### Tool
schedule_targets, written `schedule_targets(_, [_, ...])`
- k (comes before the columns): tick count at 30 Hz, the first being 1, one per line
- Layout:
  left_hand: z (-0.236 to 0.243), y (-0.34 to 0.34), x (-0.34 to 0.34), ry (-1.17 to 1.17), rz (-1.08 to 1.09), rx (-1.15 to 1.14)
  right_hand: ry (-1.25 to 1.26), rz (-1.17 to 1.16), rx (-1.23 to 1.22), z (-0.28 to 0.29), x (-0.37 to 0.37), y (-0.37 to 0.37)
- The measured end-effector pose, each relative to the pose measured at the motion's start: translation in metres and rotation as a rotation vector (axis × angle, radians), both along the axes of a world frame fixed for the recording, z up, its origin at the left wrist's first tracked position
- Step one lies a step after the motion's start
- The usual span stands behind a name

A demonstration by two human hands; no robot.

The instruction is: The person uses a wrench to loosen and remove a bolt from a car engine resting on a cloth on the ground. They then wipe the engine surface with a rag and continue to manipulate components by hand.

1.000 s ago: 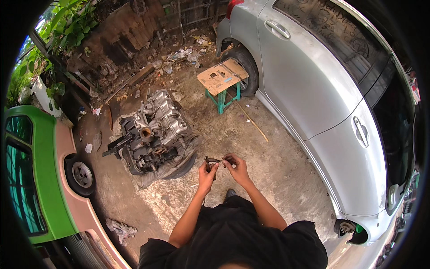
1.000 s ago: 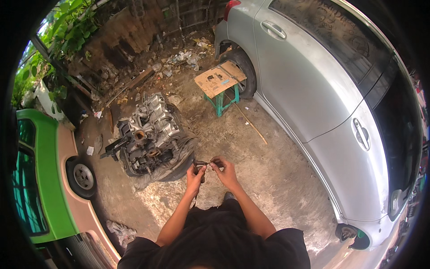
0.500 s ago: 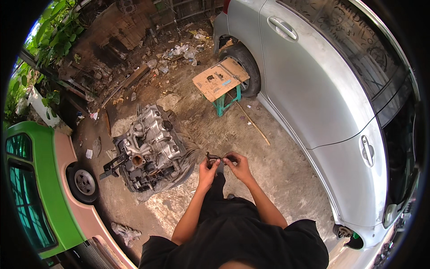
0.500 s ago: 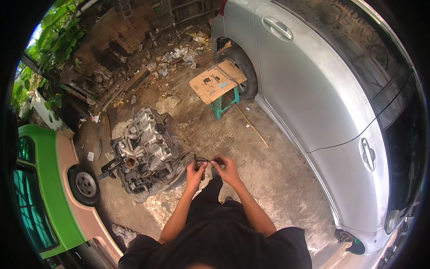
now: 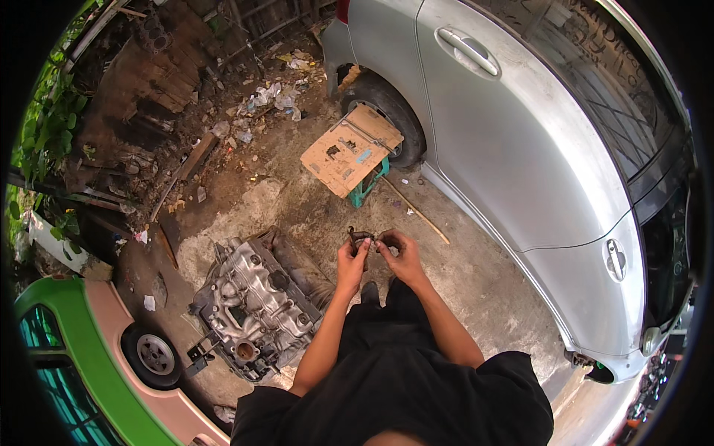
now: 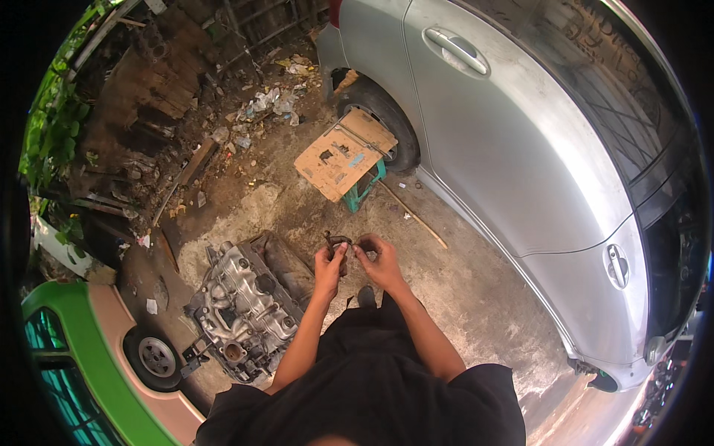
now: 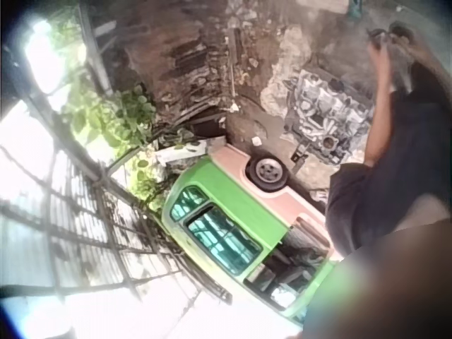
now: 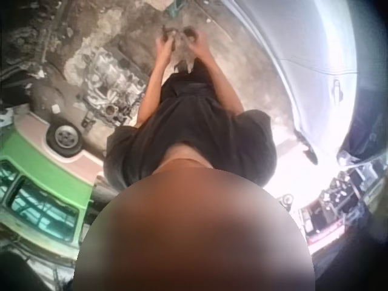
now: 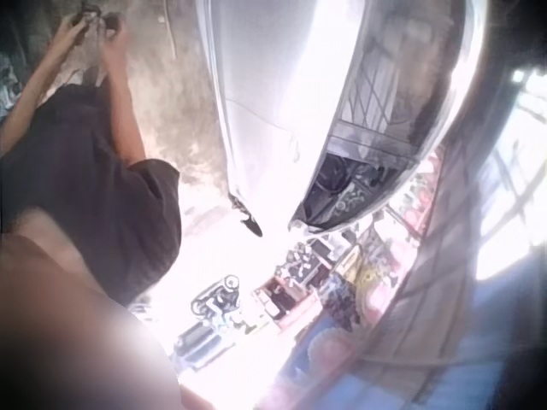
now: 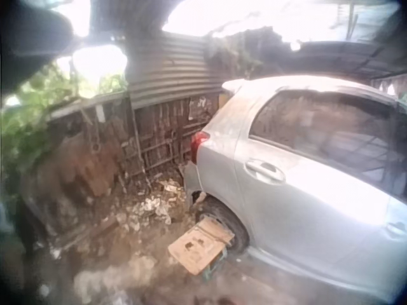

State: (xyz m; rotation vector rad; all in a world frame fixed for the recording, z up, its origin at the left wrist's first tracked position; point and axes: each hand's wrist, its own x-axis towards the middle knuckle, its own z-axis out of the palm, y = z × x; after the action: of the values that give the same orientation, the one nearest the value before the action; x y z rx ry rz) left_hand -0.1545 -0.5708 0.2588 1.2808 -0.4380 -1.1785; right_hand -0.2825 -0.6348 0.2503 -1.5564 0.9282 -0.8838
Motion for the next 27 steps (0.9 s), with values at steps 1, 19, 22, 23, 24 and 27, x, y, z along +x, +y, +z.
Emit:
schedule_targets(1, [-0.001, -0.009, 0.005, -0.004, 0.006, 0.003, 0.009, -0.009, 0.046, -0.001, 0.006, -0.009])
schedule_targets(19, [-0.028, -0.237, 0.096, -0.176, 0.089, 0.117, 0.051, 0.226, 0.090, -0.034, 0.093, -0.259])
schedule_targets(22, [-0.040, -0.273, 0.106, -0.182, 0.193, 0.144, 0.103, 0.254, 0.041, -0.039, 0.099, -0.297])
schedule_targets(23, [-0.043, -0.283, 0.111, -0.204, 0.210, 0.114, 0.090, 0.264, -0.005, -0.042, 0.102, -0.311])
schedule_targets(24, [-0.045, -0.291, 0.116, -0.224, 0.228, 0.111, 0.106, 0.254, -0.024, -0.046, 0.103, -0.321])
schedule_targets(27, [-0.058, -0.310, 0.138, -0.301, 0.225, 0.191, 0.179, 0.232, 0.099, -0.066, 0.112, -0.345])
